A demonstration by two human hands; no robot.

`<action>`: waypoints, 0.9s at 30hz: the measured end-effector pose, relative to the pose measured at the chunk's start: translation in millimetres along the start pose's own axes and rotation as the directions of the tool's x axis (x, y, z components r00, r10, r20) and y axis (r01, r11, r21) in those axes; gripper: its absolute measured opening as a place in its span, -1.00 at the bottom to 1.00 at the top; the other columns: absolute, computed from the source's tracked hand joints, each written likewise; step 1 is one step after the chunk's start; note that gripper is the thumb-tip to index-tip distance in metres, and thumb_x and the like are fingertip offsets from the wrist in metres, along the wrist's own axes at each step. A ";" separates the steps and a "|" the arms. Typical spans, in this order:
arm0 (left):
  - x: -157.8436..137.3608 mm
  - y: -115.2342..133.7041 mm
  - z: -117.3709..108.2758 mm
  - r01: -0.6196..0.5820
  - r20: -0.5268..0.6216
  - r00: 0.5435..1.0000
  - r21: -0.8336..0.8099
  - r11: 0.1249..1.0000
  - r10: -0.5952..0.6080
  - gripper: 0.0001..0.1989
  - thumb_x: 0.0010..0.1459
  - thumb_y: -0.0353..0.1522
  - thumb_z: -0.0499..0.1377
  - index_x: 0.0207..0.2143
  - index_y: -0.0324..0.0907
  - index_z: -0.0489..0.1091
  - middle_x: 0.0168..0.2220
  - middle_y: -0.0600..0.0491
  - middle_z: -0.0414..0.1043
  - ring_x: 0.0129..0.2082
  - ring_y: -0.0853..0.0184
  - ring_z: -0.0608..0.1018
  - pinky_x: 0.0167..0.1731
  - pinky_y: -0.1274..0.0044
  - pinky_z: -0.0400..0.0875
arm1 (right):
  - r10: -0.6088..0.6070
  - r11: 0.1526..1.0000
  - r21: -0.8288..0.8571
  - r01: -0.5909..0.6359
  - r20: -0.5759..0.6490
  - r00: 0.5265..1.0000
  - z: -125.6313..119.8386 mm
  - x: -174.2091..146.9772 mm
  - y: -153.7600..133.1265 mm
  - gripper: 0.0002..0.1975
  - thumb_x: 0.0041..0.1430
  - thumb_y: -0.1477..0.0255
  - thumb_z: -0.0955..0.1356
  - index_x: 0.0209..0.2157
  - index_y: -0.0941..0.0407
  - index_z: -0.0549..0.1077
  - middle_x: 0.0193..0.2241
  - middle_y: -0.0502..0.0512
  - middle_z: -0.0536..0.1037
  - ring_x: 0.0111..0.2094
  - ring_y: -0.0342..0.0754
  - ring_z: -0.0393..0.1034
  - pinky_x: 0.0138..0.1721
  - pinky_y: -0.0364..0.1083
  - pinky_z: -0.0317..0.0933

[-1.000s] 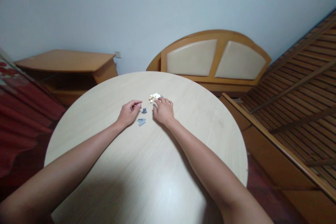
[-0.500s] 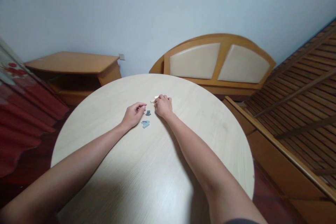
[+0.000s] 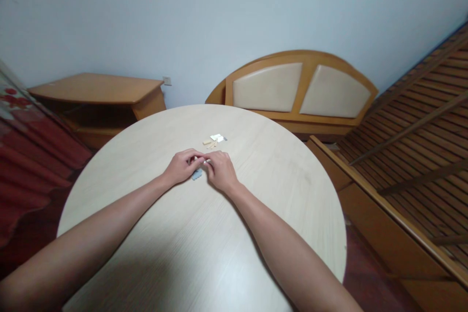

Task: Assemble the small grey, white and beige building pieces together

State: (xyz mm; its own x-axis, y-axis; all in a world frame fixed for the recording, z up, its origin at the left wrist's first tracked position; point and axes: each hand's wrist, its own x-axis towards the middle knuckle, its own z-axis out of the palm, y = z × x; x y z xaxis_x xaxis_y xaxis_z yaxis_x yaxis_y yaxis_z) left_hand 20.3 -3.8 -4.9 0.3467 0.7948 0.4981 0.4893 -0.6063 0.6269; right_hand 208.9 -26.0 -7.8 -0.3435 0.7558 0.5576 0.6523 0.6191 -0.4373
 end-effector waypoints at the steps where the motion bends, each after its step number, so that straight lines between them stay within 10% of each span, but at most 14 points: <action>1: -0.2 0.2 0.0 -0.007 0.010 1.000 0.008 1.000 0.007 -0.80 0.27 -0.28 0.18 -0.21 -0.17 0.58 -0.30 0.02 0.59 -0.40 0.35 0.50 -0.34 0.51 0.33 | -0.030 0.999 0.016 0.030 0.006 1.000 1.0 0.5 2.4 -0.78 0.24 0.54 0.31 -0.12 0.10 0.53 -0.17 0.18 0.62 -0.09 0.09 0.44 0.00 0.07 0.24; 27: -0.1 -4.1 2.8 -0.017 -0.056 0.998 -0.015 1.000 0.016 -0.89 0.19 -0.32 0.28 -0.33 -0.19 0.54 -0.46 0.10 0.52 -0.50 0.43 0.45 -0.44 0.58 0.32 | -0.009 0.985 0.171 0.029 -0.117 0.993 4.2 7.0 16.5 -0.86 0.32 0.44 0.32 -0.22 0.10 0.55 -0.26 0.14 0.62 -0.17 0.04 0.46 -0.08 0.02 0.23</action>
State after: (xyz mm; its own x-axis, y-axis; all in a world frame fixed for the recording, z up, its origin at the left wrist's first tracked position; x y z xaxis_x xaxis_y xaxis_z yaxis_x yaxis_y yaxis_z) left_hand 20.4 -1.3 -9.3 0.3094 0.7822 0.5408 0.4715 -0.6200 0.6271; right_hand 214.5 -9.7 -14.0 -0.2681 0.7200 0.6401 0.5168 0.6682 -0.5352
